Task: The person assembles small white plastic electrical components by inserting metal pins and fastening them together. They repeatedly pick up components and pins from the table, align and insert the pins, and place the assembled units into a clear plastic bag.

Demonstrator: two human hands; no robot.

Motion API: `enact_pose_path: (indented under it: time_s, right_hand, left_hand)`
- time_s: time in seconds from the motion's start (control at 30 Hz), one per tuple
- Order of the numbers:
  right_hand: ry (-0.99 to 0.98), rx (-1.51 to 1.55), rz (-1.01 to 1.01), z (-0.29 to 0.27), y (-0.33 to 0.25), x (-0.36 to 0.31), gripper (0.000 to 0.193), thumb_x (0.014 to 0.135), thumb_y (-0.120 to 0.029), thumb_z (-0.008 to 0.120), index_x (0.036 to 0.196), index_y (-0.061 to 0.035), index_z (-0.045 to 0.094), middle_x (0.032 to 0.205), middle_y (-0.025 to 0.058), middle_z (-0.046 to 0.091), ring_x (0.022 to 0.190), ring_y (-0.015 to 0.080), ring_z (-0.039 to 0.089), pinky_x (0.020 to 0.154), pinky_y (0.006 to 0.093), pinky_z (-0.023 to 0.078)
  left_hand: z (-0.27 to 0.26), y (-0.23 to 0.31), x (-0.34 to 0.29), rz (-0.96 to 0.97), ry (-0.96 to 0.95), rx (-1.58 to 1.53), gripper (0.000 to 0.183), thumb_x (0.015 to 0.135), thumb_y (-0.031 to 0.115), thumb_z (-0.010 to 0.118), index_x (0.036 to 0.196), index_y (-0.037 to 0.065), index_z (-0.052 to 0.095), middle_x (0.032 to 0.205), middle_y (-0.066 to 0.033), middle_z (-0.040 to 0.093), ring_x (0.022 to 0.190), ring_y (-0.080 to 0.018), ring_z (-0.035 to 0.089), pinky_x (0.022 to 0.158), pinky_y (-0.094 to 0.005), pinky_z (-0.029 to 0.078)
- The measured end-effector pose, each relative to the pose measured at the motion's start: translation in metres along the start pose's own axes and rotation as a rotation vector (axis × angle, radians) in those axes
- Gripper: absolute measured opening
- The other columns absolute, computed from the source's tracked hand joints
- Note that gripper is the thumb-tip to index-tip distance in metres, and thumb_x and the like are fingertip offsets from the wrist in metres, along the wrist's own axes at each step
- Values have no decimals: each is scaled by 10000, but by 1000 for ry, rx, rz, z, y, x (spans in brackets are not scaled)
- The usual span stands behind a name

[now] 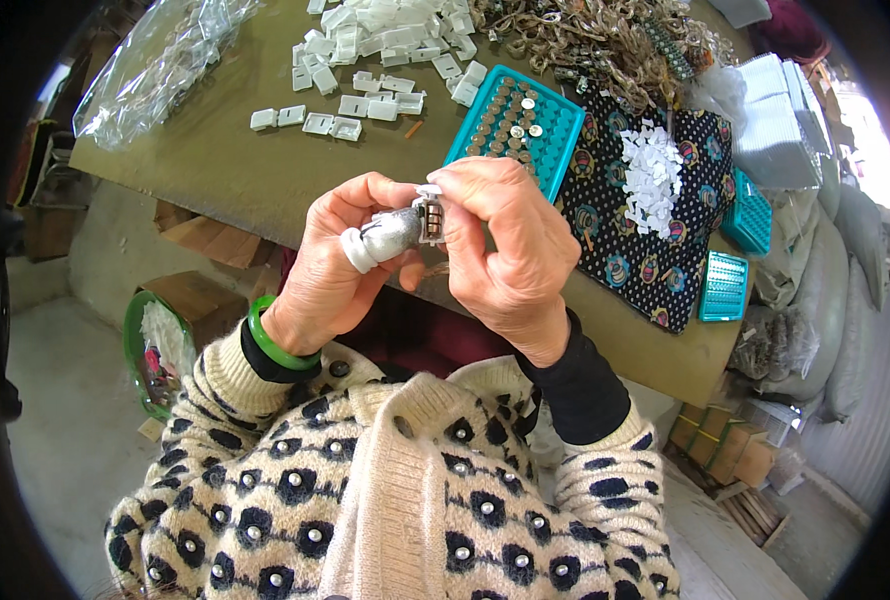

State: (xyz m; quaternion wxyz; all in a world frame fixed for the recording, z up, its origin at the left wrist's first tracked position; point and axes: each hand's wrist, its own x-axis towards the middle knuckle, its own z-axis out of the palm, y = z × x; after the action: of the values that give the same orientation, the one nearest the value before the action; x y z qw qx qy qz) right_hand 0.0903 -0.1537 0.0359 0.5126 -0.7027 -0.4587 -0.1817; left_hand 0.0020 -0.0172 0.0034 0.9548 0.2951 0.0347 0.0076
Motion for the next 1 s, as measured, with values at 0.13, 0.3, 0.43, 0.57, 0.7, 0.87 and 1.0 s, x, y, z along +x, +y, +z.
enact_pose_path:
  time_s: [0.13,0.3,0.43,0.57,0.7,0.87,1.0]
  right_hand:
    - [-48,201,85,1,2,-4,233,789,129,637,985,3,630,935,137,667,844,275,669,723,332,539]
    - [-126,166,199,-4,-5,-15,319,788,-19,704,1100,-17,642,1005,110,588,911,268,556,825,353,454]
    - [-95,94,67,3,0,-21,308,819,-26,709,1118,-4,643,991,117,587,905,267,571,766,343,480]
    - [-47,36,6,9,1,-28,238,863,-33,681,1086,30,628,942,135,569,841,281,573,725,361,499]
    - [11,-18,-45,16,-3,-30,215,872,-45,675,1049,58,608,882,145,543,774,289,559,677,388,509]
    - [52,-62,-71,23,-8,-29,192,874,-41,669,1028,52,604,848,137,537,750,284,552,652,386,510]
    - [72,-81,-42,27,-13,-26,186,873,-39,670,1023,49,604,840,133,538,748,280,549,634,377,491]
  left_hand:
    - [0,-2,1,-17,4,-77,223,895,153,722,1076,60,631,997,-97,681,765,-181,668,596,-276,568]
    - [-2,-5,4,-111,39,-115,225,914,178,701,1101,82,621,1005,-83,680,827,-203,694,659,-306,594]
    - [-6,-13,4,-144,-23,-272,185,934,188,676,1068,80,609,985,-49,667,848,-157,675,717,-304,587]
    - [-11,-22,1,-182,-55,-410,172,942,203,668,1052,85,610,977,-16,657,858,-114,642,760,-276,557]
    - [-10,-28,-4,-192,-65,-427,215,942,240,679,1075,87,611,1003,14,647,899,-91,624,800,-251,533]
    - [-7,-28,-9,-187,-40,-417,201,941,231,681,1072,95,612,997,18,644,882,-93,619,773,-253,529]
    - [-9,-23,-8,-158,-182,-490,192,937,221,685,1068,99,614,994,10,645,875,-96,618,755,-257,526]
